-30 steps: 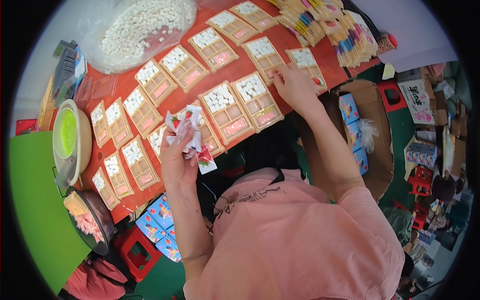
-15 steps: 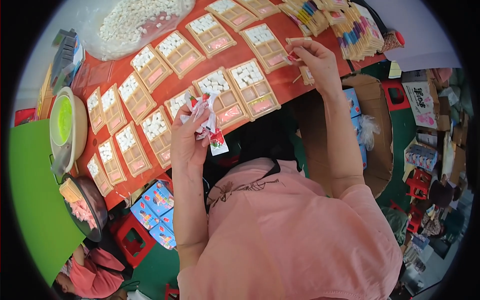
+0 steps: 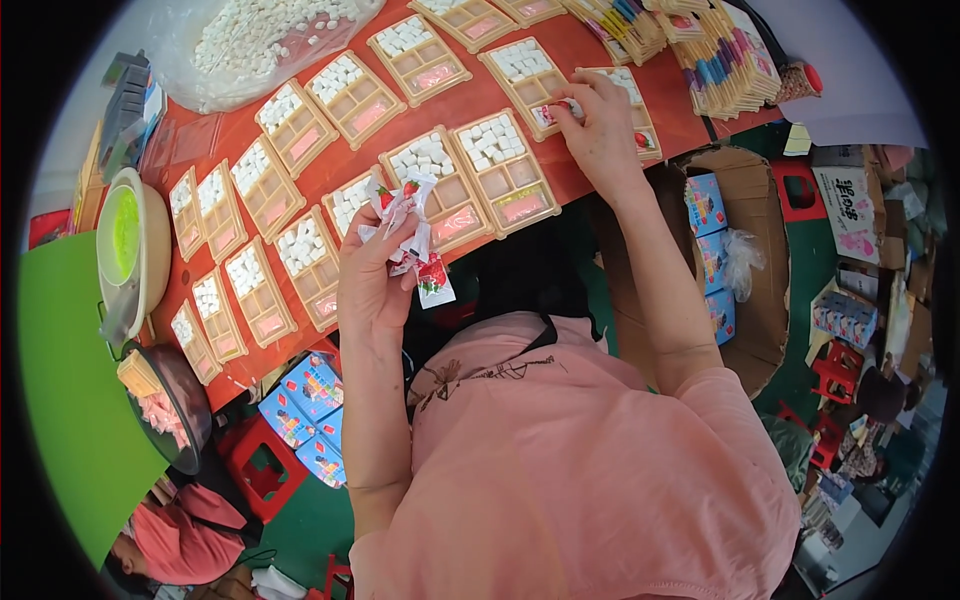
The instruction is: The person is packaging small white items into clear plastic trays, adding labels, and placing them into bags.
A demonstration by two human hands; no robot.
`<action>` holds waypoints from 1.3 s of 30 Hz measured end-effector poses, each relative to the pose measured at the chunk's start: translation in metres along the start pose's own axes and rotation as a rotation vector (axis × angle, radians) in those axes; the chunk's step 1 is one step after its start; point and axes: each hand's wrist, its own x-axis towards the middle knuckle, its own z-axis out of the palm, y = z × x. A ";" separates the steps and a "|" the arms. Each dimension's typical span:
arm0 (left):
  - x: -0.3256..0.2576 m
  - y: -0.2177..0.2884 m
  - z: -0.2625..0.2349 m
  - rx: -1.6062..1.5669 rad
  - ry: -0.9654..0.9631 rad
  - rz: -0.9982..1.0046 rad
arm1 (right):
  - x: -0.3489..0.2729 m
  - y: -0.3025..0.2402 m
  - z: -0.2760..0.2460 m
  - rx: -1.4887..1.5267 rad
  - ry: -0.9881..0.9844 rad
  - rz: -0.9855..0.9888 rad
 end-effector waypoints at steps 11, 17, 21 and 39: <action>0.017 -0.011 0.005 0.015 -0.039 -0.012 | -0.003 -0.049 -0.011 0.178 -0.159 -0.124; 0.024 -0.006 0.016 0.069 -0.128 -0.028 | 0.016 -0.108 -0.004 0.501 -0.327 -0.393; 0.035 0.005 0.001 0.100 -0.216 -0.062 | 0.042 -0.104 0.007 0.522 -0.579 -0.556; 0.039 0.028 -0.019 0.022 -0.006 0.038 | -0.059 -0.063 -0.015 0.628 -0.287 0.529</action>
